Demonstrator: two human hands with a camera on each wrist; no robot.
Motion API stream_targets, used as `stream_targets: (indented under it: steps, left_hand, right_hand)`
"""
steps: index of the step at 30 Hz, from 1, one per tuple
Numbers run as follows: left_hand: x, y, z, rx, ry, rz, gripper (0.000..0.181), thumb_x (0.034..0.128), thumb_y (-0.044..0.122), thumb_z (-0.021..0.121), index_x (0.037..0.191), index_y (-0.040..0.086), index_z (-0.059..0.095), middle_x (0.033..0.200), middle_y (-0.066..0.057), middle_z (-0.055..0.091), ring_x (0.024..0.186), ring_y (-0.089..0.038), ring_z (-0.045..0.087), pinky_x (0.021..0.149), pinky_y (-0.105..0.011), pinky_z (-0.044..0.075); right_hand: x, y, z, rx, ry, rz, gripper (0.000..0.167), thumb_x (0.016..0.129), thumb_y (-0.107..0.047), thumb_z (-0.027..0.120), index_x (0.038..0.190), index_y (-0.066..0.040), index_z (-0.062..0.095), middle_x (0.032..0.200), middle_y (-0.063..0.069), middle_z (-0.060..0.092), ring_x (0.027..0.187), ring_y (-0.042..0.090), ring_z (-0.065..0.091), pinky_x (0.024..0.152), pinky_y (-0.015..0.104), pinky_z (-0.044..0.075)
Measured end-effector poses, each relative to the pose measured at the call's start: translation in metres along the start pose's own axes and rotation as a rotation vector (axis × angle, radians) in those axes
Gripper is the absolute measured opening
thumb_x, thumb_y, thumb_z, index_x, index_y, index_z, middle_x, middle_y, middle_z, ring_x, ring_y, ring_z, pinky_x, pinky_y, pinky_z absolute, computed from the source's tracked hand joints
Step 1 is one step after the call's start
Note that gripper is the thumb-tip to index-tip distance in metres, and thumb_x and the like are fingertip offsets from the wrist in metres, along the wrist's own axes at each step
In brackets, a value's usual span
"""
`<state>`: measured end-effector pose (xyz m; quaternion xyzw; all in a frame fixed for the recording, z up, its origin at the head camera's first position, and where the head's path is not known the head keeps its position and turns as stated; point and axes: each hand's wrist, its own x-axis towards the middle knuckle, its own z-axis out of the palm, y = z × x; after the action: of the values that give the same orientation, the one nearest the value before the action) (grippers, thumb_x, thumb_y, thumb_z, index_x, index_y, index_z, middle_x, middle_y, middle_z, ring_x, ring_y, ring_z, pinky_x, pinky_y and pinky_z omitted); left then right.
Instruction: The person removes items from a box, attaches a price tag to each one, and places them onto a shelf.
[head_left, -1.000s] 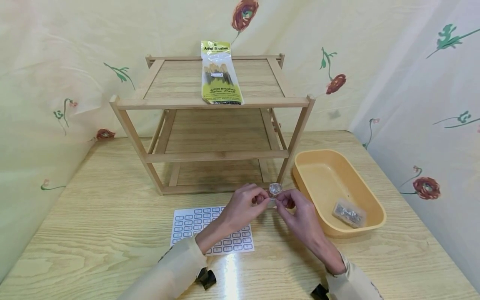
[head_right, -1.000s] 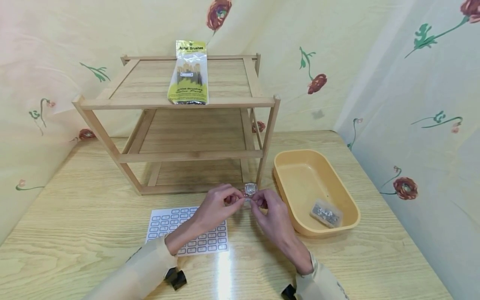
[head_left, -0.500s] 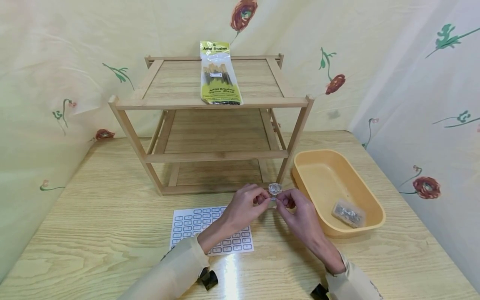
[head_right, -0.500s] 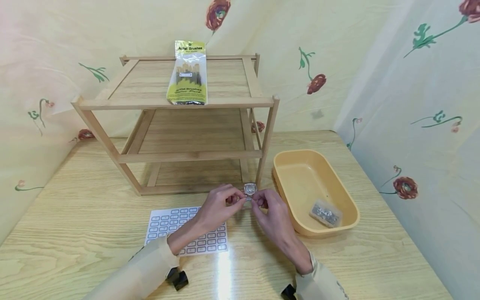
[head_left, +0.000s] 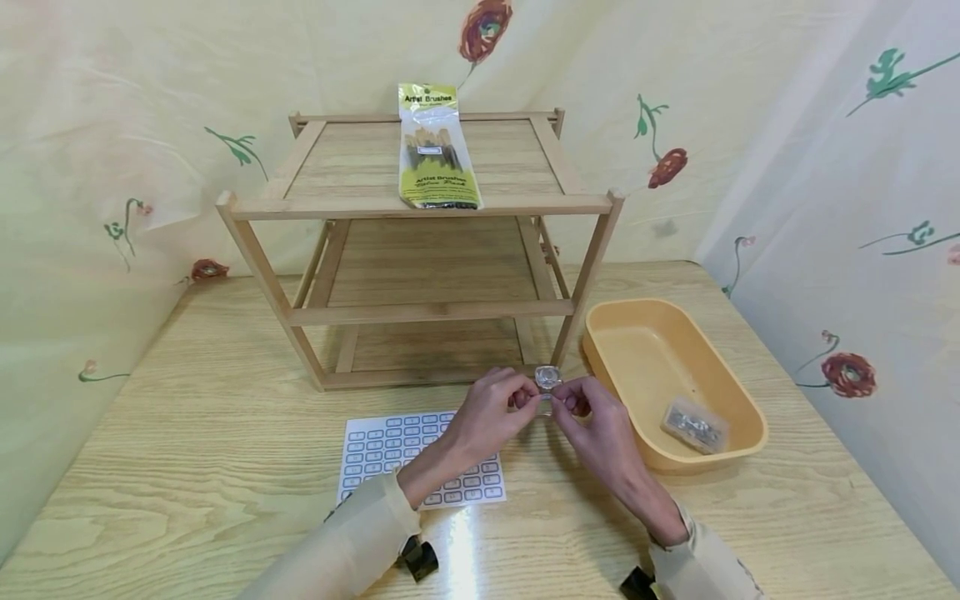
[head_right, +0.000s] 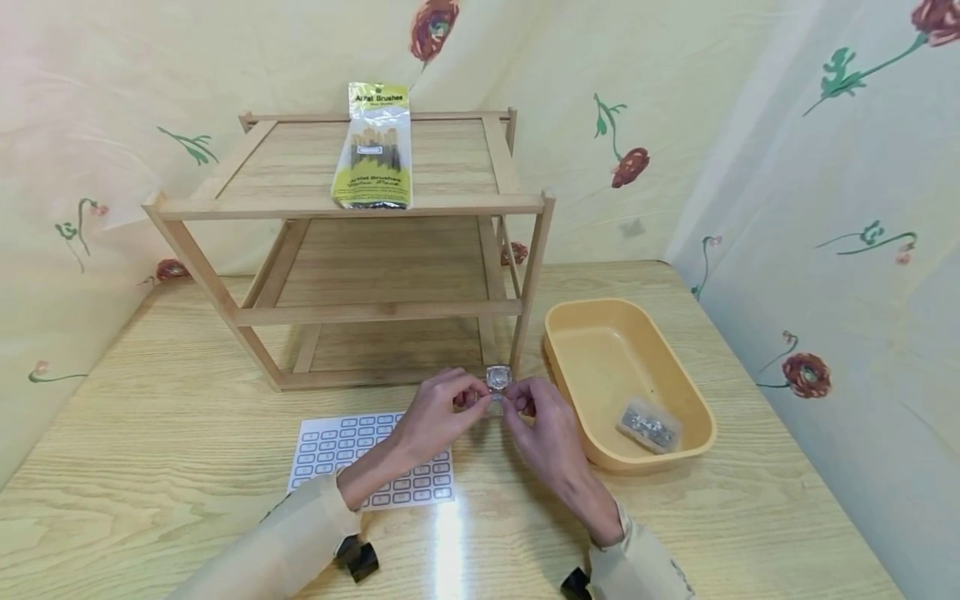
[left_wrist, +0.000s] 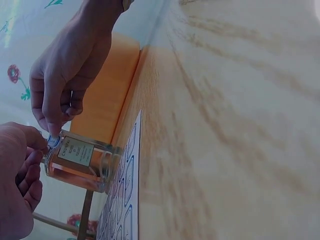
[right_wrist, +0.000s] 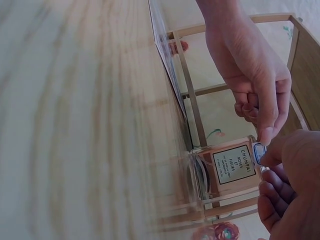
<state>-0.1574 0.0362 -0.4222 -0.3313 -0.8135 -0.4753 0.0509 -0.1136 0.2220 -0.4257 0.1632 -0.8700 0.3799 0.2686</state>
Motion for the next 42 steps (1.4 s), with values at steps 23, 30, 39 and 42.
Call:
stream_targets:
  steps: [23,30,39,42]
  left_hand:
    - [-0.0002,0.0003,0.0002,0.035,0.012,0.018,0.006,0.0964,0.007,0.070,0.092,0.010,0.072,0.083,0.006,0.058,0.084,-0.012,0.054,0.068,-0.020,0.049]
    - [0.0005,-0.0007,0.0023,0.058,0.012,0.036,0.004,0.0943,0.008,0.073,0.092,0.009,0.070,0.083,0.004,0.059,0.084,-0.013,0.055,0.069,-0.018,0.049]
    - [0.0025,-0.0007,0.0042,0.095,0.027,0.036,0.008,0.0932,0.007,0.074,0.090,0.009,0.067,0.081,0.004,0.058,0.082,-0.012,0.054,0.067,-0.017,0.047]
    - [0.0031,-0.0007,0.0045,0.101,0.028,0.027,0.007,0.0928,0.007,0.074,0.090,0.009,0.067,0.081,0.005,0.058,0.082,-0.012,0.054,0.067,-0.017,0.047]
  right_hand:
    - [0.0010,0.0023,0.0024,-0.004,0.004,0.011,0.025,0.080,0.019,0.075,0.092,-0.002,0.065,0.083,0.003,0.063,0.073,0.013,0.057,0.065,0.020,0.047]
    - [0.0007,0.0011,0.0019,-0.012,0.000,0.014,0.025,0.081,0.017,0.073,0.092,-0.003,0.064,0.084,0.003,0.063,0.073,0.014,0.057,0.064,0.022,0.047]
    - [0.0014,0.0020,0.0024,-0.014,-0.006,0.015,0.026,0.080,0.016,0.076,0.092,-0.003,0.064,0.083,0.003,0.062,0.073,0.014,0.057,0.063,0.022,0.047]
    - [0.0019,0.0020,0.0029,-0.015,-0.002,0.014,0.026,0.080,0.017,0.076,0.092,-0.003,0.064,0.083,0.003,0.062,0.072,0.014,0.056,0.063,0.021,0.046]
